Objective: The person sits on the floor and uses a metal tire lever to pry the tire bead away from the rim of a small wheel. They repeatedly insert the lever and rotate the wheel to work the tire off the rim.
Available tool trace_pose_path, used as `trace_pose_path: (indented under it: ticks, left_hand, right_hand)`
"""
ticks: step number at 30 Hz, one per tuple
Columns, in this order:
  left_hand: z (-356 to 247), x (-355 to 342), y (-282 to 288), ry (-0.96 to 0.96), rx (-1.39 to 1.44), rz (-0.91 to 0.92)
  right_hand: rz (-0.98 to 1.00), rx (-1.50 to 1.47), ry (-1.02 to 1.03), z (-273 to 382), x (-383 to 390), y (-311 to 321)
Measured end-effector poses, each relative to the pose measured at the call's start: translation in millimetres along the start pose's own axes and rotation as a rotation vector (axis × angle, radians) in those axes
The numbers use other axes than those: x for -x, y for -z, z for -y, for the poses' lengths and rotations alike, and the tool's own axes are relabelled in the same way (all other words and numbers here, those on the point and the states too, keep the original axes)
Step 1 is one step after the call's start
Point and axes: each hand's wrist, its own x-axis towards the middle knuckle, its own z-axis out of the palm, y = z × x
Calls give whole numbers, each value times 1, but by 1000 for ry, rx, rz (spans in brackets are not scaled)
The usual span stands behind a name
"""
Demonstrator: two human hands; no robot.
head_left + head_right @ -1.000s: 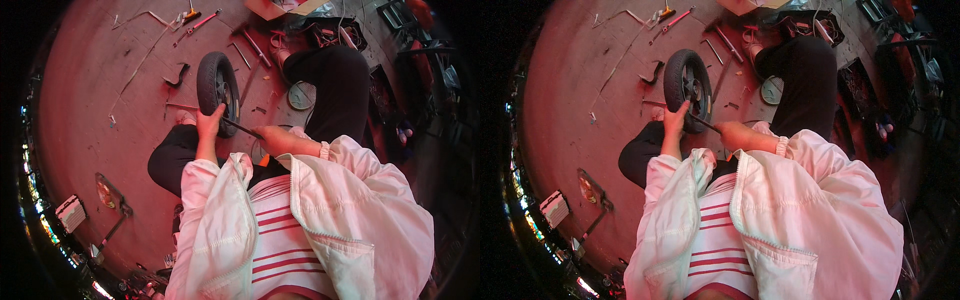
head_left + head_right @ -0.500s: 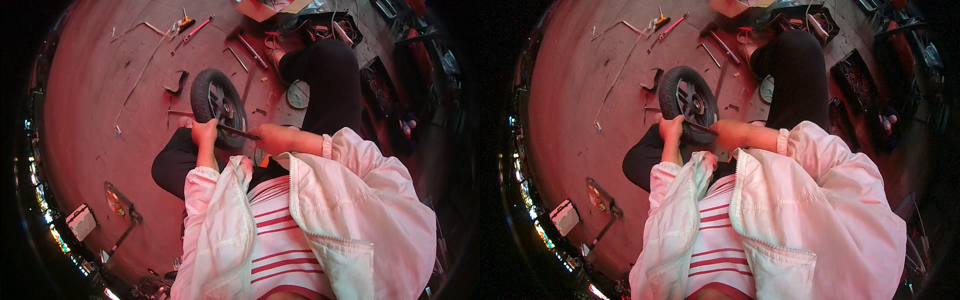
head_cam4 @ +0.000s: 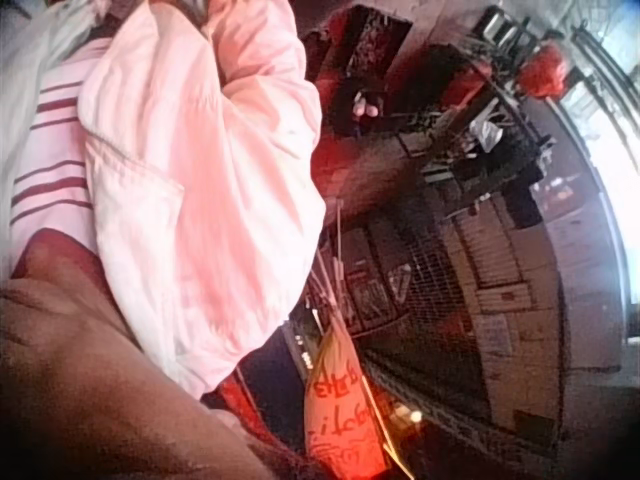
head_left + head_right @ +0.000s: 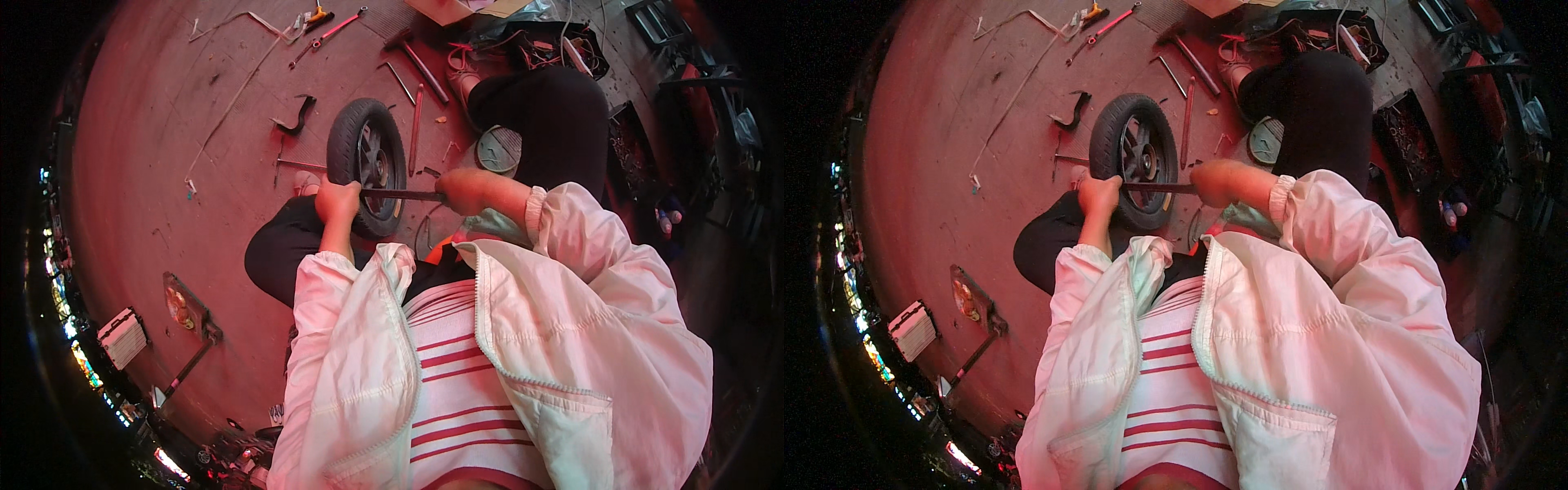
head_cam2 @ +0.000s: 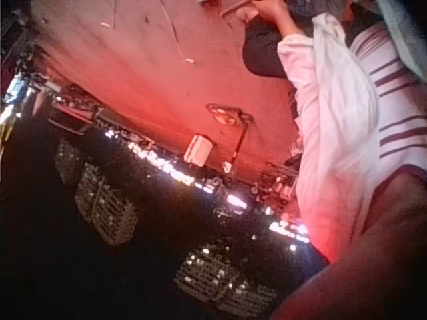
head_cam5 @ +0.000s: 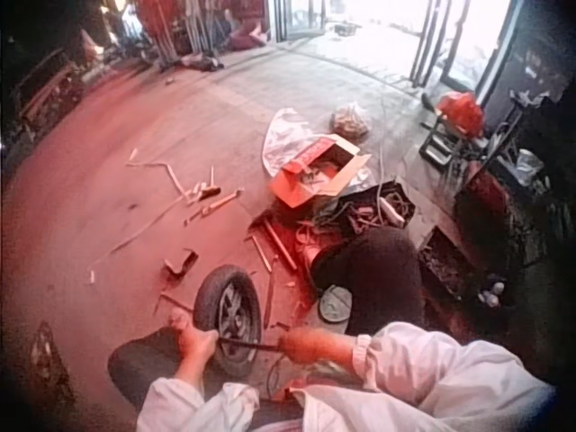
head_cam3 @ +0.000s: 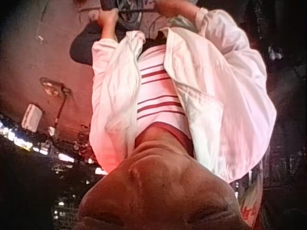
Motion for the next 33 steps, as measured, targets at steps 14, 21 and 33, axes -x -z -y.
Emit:
trace_pose_path:
  ticks: [14,21,33]
  left_hand:
    - [9,-32,8,30,10,22]
    - [4,-31,13,26,5,27]
    - [11,-44,4,35,-12,21]
  right_hand:
    - [-181,-256,-34,-14,-29,-56]
    - [-22,-209,-51,-27,-56,-63]
    - [-5,86,85,51,37,78]
